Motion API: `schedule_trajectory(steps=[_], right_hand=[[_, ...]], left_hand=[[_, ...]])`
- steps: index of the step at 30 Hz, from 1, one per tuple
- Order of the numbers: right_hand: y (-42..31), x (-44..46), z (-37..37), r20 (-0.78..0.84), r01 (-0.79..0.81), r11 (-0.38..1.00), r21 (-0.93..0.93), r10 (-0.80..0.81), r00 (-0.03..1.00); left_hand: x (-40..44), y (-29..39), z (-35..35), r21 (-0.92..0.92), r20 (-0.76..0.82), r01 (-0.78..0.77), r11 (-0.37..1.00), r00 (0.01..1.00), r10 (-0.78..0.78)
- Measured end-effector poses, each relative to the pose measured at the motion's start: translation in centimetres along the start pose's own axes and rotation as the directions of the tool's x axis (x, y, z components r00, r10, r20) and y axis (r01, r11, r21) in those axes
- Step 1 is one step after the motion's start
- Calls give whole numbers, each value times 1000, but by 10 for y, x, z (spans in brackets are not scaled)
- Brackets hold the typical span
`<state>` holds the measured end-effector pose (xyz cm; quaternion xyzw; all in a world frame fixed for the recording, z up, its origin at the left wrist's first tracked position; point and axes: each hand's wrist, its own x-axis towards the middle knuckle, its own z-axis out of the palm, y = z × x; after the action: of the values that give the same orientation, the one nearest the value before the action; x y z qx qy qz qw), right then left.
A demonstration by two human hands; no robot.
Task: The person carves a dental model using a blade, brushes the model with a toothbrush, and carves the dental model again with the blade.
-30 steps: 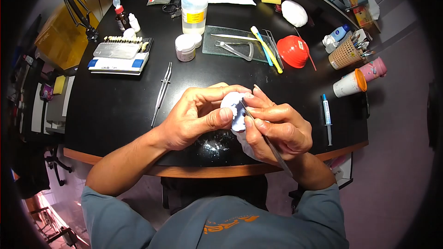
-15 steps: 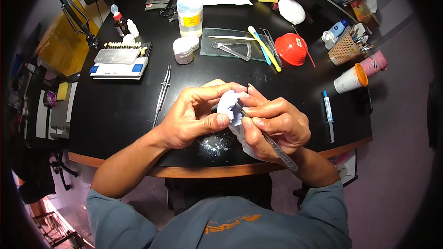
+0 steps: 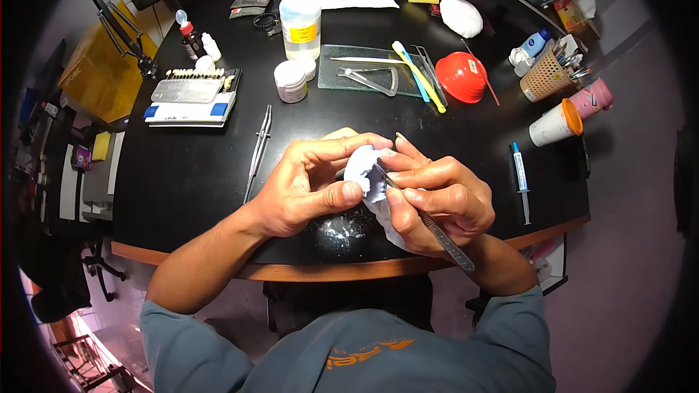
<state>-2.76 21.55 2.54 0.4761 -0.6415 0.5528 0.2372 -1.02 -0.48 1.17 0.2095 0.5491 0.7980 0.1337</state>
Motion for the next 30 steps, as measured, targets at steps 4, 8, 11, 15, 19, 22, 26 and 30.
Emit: schedule_trajectory(steps=[4, 8, 11, 15, 19, 22, 26, 30], right_hand=[[1, -3, 3, -36, -17, 1000, 25, 18, 999], [-2, -1, 3, -26, -17, 1000, -21, 16, 1000], [-3, 0, 4, -23, -29, 1000, -9, 28, 999], [-1, -2, 1, -5, -48, 999, 20, 48, 999], [1, -1, -3, 21, -51, 998, 39, 50, 999], [5, -3, -1, -22, -72, 995, 67, 73, 997], [5, -3, 3, -62, -94, 993, 69, 98, 993], [5, -3, 5, -59, -79, 996, 40, 81, 995]], left_hand=[[0, 2, 1, -19, -4, -9, 1000, 1000, 9], [0, -2, -4, 115, -14, -68, 991, 997, 70], [-3, 10, 3, 119, -61, -20, 993, 998, 28], [-3, 12, 4, 153, -62, -20, 988, 998, 30], [-3, 7, -4, 151, -4, -21, 988, 1000, 22], [-2, 1, -3, -114, 60, 58, 992, 997, -51], [-1, -3, 0, -379, 124, 123, 917, 989, -81], [-1, -2, 0, -419, 123, 134, 898, 988, -90]])
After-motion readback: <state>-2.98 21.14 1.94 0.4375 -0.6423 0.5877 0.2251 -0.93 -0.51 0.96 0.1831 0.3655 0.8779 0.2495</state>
